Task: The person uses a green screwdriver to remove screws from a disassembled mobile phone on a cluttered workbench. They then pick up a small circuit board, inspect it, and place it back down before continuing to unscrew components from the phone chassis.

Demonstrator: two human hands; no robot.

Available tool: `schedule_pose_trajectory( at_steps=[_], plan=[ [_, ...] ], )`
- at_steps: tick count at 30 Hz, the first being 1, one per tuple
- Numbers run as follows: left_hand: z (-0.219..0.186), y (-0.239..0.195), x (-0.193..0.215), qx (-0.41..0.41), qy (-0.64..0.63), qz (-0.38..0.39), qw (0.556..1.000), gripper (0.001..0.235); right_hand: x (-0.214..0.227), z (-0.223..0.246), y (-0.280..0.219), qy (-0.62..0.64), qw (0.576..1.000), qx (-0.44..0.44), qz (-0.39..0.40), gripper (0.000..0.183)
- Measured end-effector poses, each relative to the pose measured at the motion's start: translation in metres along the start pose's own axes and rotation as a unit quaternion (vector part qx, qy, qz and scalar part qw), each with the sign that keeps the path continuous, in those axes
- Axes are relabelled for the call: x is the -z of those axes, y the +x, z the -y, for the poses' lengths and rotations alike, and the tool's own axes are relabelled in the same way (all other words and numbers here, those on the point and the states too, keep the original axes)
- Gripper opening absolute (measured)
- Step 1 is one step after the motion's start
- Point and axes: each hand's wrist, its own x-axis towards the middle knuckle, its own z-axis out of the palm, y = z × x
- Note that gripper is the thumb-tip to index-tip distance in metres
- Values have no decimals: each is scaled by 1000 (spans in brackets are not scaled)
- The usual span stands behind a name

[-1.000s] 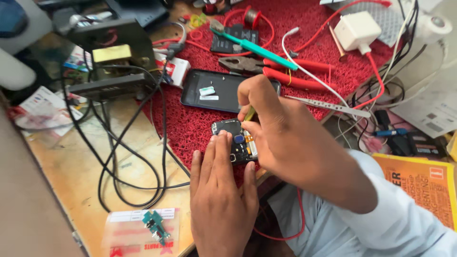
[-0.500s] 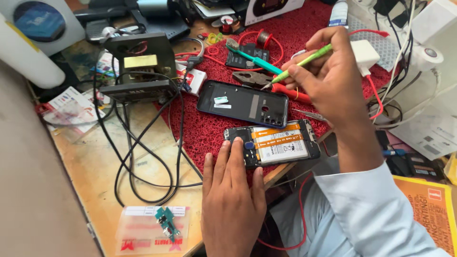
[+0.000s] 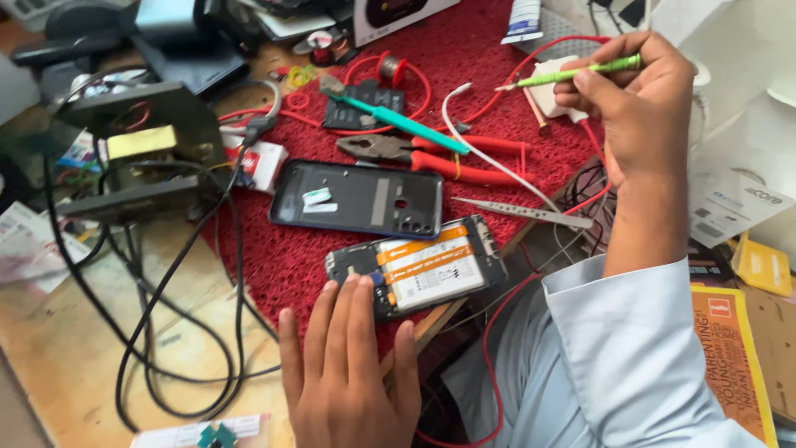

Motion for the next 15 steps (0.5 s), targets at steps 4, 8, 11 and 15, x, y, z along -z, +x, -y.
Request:
schedule_pose_trajectory(
  at_steps=[4,8,11,15],
  plan=[
    [-22,3,-20,-75,-38,-4,996,48,16,-17,2,-19,999,-12,-27,18],
    [-48,11,-45,-134,-47,80,987,45,-6,-2,-3,25,999,2,-27,26],
    [-48,18,-54,-142,-43,97,984,45,-52,23,-12,19,999,33,32,24],
    [-43,11,-53,-124,-41,97,987,43,-119,27,-29,3,991,-1,134,17]
  ],
)
